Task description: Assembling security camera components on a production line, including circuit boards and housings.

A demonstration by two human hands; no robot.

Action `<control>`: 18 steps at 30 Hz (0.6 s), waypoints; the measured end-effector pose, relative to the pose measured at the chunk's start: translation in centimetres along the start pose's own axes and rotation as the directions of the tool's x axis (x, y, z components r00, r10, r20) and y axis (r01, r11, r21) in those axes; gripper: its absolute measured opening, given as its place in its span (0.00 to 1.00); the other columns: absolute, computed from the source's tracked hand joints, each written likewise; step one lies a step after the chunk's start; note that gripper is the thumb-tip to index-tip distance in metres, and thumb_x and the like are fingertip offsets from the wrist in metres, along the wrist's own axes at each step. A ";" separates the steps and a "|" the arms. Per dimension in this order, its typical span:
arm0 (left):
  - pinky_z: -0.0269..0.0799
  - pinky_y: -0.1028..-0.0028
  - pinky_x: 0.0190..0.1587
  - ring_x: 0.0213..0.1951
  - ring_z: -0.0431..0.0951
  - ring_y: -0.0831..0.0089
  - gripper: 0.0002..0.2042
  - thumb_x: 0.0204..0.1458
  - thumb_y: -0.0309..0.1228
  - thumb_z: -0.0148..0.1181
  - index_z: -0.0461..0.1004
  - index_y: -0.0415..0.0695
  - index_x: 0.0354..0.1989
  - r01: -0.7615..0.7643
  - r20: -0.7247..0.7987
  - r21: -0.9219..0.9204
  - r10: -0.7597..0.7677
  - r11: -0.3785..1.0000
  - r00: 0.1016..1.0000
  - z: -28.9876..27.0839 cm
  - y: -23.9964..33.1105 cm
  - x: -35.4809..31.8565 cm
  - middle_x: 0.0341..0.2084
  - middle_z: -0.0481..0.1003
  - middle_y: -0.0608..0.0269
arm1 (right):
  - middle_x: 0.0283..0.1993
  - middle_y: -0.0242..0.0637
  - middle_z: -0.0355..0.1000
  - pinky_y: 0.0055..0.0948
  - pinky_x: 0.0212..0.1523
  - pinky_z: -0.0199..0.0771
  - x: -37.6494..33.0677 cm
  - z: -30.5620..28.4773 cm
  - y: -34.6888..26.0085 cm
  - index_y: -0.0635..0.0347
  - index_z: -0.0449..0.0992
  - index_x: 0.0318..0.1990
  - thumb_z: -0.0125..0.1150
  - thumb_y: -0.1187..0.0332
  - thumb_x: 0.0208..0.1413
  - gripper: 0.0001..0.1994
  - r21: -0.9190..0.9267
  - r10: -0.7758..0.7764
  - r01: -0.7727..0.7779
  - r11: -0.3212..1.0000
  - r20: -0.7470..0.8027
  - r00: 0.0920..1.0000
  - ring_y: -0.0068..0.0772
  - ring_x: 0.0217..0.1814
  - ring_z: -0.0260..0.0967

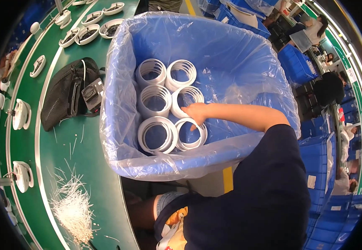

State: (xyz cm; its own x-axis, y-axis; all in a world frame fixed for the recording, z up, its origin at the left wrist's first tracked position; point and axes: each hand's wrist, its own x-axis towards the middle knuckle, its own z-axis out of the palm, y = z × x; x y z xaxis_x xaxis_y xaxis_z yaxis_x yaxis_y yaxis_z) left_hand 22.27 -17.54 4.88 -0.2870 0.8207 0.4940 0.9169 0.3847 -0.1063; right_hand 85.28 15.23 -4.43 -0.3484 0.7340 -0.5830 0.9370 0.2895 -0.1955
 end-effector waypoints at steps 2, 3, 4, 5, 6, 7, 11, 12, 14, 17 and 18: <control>0.56 0.55 0.51 0.48 0.63 0.45 0.16 0.50 0.37 0.49 0.68 0.35 0.39 -0.029 -0.088 -0.088 0.022 0.996 0.996 0.3 0.0 0.1 0.46 0.62 0.37 | 0.38 0.53 0.68 0.38 0.43 0.65 0.2 -0.2 -0.3 0.68 0.61 0.44 0.69 0.49 0.26 0.40 0.100 0.092 -0.094 0.990 0.031 0.995 0.51 0.42 0.66; 0.56 0.55 0.51 0.48 0.63 0.45 0.16 0.50 0.37 0.49 0.68 0.35 0.39 -0.031 -0.078 -0.082 0.025 0.996 0.997 0.3 0.1 0.2 0.46 0.62 0.37 | 0.38 0.53 0.68 0.38 0.43 0.65 0.3 0.1 -0.2 0.68 0.61 0.44 0.69 0.49 0.26 0.40 0.104 0.088 -0.092 0.990 0.041 0.995 0.51 0.42 0.66; 0.56 0.55 0.51 0.47 0.63 0.45 0.16 0.50 0.38 0.49 0.67 0.35 0.39 -0.007 -0.085 -0.076 0.000 0.997 0.996 0.2 0.3 0.2 0.46 0.62 0.37 | 0.38 0.53 0.68 0.38 0.43 0.65 0.4 0.4 -0.1 0.68 0.61 0.44 0.70 0.49 0.25 0.40 0.068 0.080 -0.081 0.994 0.018 0.997 0.51 0.42 0.66; 0.56 0.55 0.50 0.47 0.63 0.45 0.17 0.50 0.38 0.49 0.67 0.35 0.38 0.018 -0.093 -0.076 -0.025 0.997 0.995 0.4 0.2 0.1 0.45 0.62 0.38 | 0.38 0.52 0.68 0.38 0.43 0.65 0.2 0.6 -0.1 0.69 0.61 0.44 0.70 0.49 0.25 0.40 0.029 0.075 -0.075 0.997 -0.007 0.997 0.51 0.42 0.66; 0.57 0.54 0.50 0.46 0.63 0.45 0.18 0.49 0.40 0.50 0.67 0.34 0.37 0.072 -0.112 -0.144 -0.089 0.987 0.990 0.8 0.1 -0.1 0.44 0.63 0.38 | 0.39 0.53 0.68 0.37 0.44 0.65 -0.1 0.2 -0.4 0.69 0.60 0.45 0.70 0.53 0.25 0.39 0.042 0.059 -0.060 0.997 0.009 0.998 0.51 0.43 0.66; 0.57 0.54 0.50 0.46 0.63 0.44 0.19 0.49 0.41 0.50 0.67 0.34 0.37 0.093 -0.098 -0.126 -0.106 0.988 0.990 1.0 -0.1 -0.4 0.44 0.63 0.37 | 0.42 0.54 0.66 0.37 0.47 0.64 0.1 0.5 0.6 0.69 0.59 0.48 0.70 0.56 0.25 0.40 0.066 -0.014 0.010 0.998 0.070 0.997 0.50 0.46 0.64; 0.56 0.53 0.50 0.46 0.62 0.43 0.20 0.48 0.43 0.51 0.68 0.34 0.35 0.150 -0.084 -0.154 -0.164 0.977 0.983 1.3 -0.7 -0.8 0.44 0.62 0.35 | 0.59 0.56 0.49 0.29 0.61 0.47 0.0 -5.8 1.7 0.72 0.49 0.57 0.69 0.59 0.25 0.49 0.076 -0.014 -0.019 0.997 0.409 0.913 0.43 0.63 0.46; 0.56 0.53 0.50 0.47 0.62 0.43 0.20 0.48 0.43 0.51 0.68 0.34 0.35 0.188 -0.072 -0.185 -0.204 0.965 0.976 1.0 -0.6 -0.8 0.44 0.62 0.35 | 0.60 0.56 0.48 0.29 0.62 0.44 0.0 -7.2 1.9 0.73 0.49 0.56 0.68 0.55 0.28 0.48 0.196 -0.053 -0.013 0.981 0.329 0.943 0.43 0.63 0.45; 0.56 0.52 0.50 0.47 0.62 0.43 0.20 0.48 0.42 0.51 0.68 0.34 0.36 0.167 -0.060 -0.167 -0.179 0.972 0.982 0.9 -1.1 -0.9 0.44 0.62 0.35 | 0.60 0.57 0.46 0.30 0.62 0.43 -0.4 -8.5 0.2 0.75 0.49 0.56 0.65 0.47 0.30 0.50 0.416 -0.010 -0.100 0.904 0.256 0.967 0.43 0.64 0.43; 0.56 0.52 0.51 0.48 0.62 0.43 0.19 0.48 0.41 0.51 0.67 0.34 0.37 0.149 -0.059 -0.167 -0.160 0.975 0.985 1.2 -1.4 -1.0 0.44 0.62 0.34 | 0.58 0.60 0.49 0.31 0.59 0.51 0.3 -5.6 -3.1 0.76 0.48 0.55 0.62 0.41 0.33 0.51 0.180 0.156 -0.263 0.948 0.458 0.875 0.47 0.61 0.48; 0.55 0.52 0.51 0.48 0.61 0.42 0.19 0.48 0.40 0.52 0.67 0.34 0.38 0.148 -0.068 -0.186 -0.163 0.971 0.984 1.5 -1.3 -1.0 0.44 0.62 0.34 | 0.52 0.58 0.59 0.33 0.54 0.58 -0.1 -4.2 -3.5 0.75 0.54 0.52 0.65 0.46 0.32 0.46 0.132 0.181 -0.239 0.962 0.347 0.920 0.49 0.55 0.58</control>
State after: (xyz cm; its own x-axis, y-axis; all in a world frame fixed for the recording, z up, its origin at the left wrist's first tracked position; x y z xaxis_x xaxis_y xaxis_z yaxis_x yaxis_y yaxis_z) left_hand 20.96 -18.19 3.23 -0.4126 0.7164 0.5626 0.8999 0.4161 0.1302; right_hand 81.96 16.75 -0.42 -0.1419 0.5148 -0.8455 0.9880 0.0214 -0.1527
